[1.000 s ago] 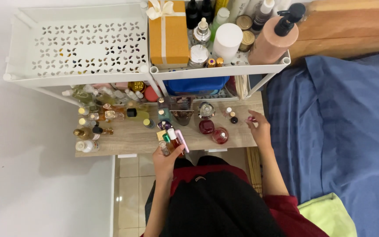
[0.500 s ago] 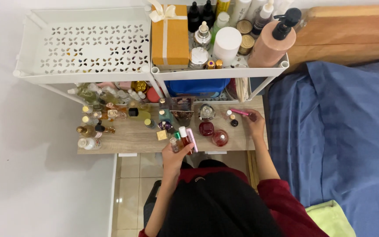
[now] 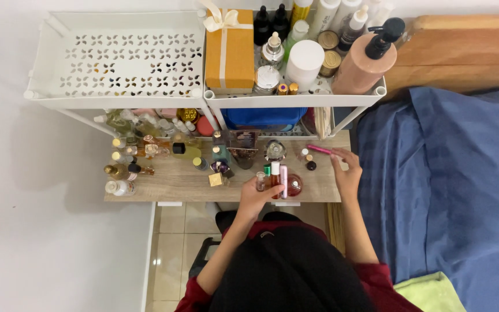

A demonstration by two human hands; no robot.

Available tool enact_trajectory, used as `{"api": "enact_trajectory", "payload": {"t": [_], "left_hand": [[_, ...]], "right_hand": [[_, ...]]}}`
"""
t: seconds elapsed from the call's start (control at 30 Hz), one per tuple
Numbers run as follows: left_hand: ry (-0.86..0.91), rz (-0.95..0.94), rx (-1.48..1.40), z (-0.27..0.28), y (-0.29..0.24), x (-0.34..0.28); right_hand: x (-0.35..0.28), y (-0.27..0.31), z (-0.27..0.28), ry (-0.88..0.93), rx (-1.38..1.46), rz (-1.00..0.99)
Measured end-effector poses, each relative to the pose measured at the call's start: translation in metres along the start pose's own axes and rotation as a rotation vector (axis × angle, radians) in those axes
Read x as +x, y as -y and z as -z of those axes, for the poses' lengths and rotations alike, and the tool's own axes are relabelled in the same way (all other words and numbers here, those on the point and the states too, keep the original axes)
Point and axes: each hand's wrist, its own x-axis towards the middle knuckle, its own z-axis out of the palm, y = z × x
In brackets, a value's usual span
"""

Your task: The person organizes various cosmetic bottles and containers on a white plastic shelf unit and a wooden table. They move items between the shelves and the table surface, arranging them by type. Finally, the person uses a green cloth to wipe the top shelf of the unit.

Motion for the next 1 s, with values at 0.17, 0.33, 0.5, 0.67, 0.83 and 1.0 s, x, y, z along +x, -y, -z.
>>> {"api": "enact_trajectory", "payload": {"t": [0.17, 0.33, 0.5, 0.67, 0.83, 1.0], "left_hand": [[0.1, 0.009, 0.043, -0.017, 0.015, 0.015], [0.283, 0.072, 0.036, -0.026, 0.027, 0.022], [0.285, 0.07, 0.075, -0.024, 0.033, 0.023], [0.192, 0.087, 0.003, -0.02, 0.02, 0.017], [0.121, 0.05, 0.025, -0.015, 0.018, 0.018], [0.069, 0.069, 0.076, -0.011, 0.02, 0.017]], "right_hand": [[-0.011, 0.096, 0.018, 0.41, 0.473, -0.185], [-0.014, 0.113, 0.021, 0.581, 0.554, -0.197], [-0.016, 0.084, 0.032, 0.475, 0.549, -0.327], [-0.01, 0.017, 0.025, 0.1, 0.63, -0.372], [-0.021, -0.082, -0.019, -0.091, 0.537, -0.462], [-0.019, -0.091, -0.044, -0.184, 0.267, -0.376]]}}
